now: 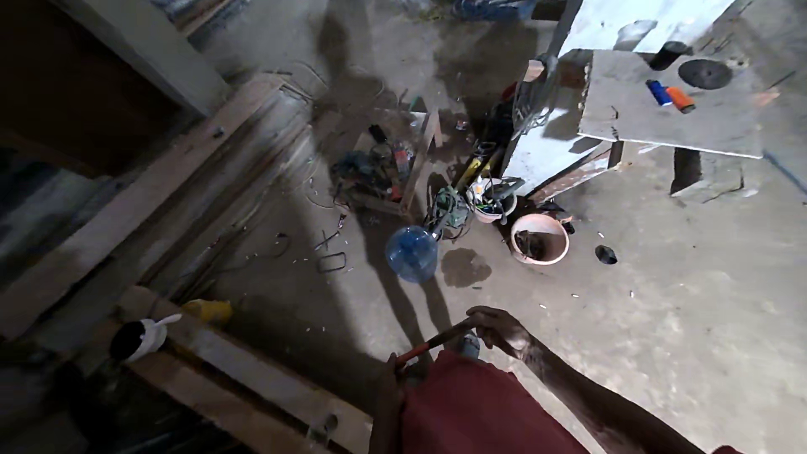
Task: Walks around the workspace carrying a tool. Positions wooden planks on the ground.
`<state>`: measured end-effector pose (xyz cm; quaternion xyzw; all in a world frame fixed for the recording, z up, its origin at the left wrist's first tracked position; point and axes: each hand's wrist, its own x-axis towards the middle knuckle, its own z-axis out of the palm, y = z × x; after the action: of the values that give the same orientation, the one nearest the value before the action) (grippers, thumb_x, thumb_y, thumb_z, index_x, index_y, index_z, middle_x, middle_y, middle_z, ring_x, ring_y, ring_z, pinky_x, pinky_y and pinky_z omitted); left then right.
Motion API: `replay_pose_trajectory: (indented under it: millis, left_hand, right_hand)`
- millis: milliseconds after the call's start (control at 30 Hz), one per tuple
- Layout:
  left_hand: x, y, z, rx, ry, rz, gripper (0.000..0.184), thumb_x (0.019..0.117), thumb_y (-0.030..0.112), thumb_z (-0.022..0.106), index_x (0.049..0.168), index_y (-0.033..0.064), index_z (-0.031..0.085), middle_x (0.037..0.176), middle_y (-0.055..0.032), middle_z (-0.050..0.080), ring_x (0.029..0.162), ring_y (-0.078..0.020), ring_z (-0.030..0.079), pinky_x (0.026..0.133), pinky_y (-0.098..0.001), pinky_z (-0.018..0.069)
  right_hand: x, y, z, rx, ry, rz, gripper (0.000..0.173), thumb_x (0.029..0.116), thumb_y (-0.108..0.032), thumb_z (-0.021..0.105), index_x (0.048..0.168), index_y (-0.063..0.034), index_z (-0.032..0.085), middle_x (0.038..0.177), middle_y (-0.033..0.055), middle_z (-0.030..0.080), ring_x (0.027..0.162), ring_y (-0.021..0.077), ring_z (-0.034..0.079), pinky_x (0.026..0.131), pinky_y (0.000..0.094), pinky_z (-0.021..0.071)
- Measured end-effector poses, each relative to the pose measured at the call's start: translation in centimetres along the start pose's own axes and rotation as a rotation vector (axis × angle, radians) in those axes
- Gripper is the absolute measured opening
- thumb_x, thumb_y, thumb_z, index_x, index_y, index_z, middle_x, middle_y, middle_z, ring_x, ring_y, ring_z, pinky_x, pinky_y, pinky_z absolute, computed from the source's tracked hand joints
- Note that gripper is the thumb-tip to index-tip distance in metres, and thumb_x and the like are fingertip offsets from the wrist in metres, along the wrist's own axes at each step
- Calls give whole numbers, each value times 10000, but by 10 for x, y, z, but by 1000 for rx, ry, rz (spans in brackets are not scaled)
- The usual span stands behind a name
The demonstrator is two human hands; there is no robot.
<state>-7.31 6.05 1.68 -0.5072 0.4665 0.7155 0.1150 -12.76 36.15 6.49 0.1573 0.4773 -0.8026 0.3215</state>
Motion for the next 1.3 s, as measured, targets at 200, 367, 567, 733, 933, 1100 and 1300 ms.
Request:
replay_pose_trajectory:
  millis: [200,367,567,733,933,1100,1300]
  left_hand:
    - [6,1,22,82,0,13,210,1067,171,498,968,-1,568,719,-59,556,569,-126,538,553,-263,518]
    - [22,15,28,157,-67,40,166,1055,141,516,1050,-16,572,754,-78,587,582,-126,556,540,-262,513]
    - [46,54,29,189,-121,12,181,1053,147,527,1063,-28,569,819,-91,606,648,-145,581,623,-298,540]
    - [92,115,6,259,-164,-2,185,1044,155,545,1107,-15,580,822,-79,599,641,-133,569,616,-289,535]
    - [125,178,-9,347,-244,16,171,1039,132,549,1074,-30,589,821,-89,615,656,-140,581,639,-295,539]
    - [145,198,-14,460,-354,-20,163,1045,124,535,1061,-30,588,796,-83,619,638,-133,584,623,-290,540]
    - [151,209,-12,511,-397,-43,147,1035,85,537,1090,-45,579,798,-87,610,616,-130,572,604,-285,539]
  right_hand:
    - [-11,-2,-23,93,16,0,334,1025,-201,557,1327,-58,561,900,38,703,591,59,608,537,205,525]
    - [-10,1,-27,272,1,-30,358,1012,-186,566,1356,-90,544,945,65,721,582,62,617,529,192,527]
    - [15,7,8,210,262,-91,339,1085,-168,345,1325,-28,539,781,25,653,518,71,565,487,224,507]
    - [44,8,66,160,317,-122,324,1071,-160,403,1332,-27,540,940,48,683,624,86,601,562,246,521]
    - [75,27,125,336,422,-220,306,1061,-102,372,1259,-14,586,928,62,705,638,92,628,566,240,534]
    - [78,42,158,397,610,-222,335,1087,-138,318,1249,-9,582,819,53,668,559,96,584,498,238,501]
    - [67,59,176,420,600,-263,313,1052,-119,353,1257,-28,572,898,48,681,617,97,612,545,249,527]
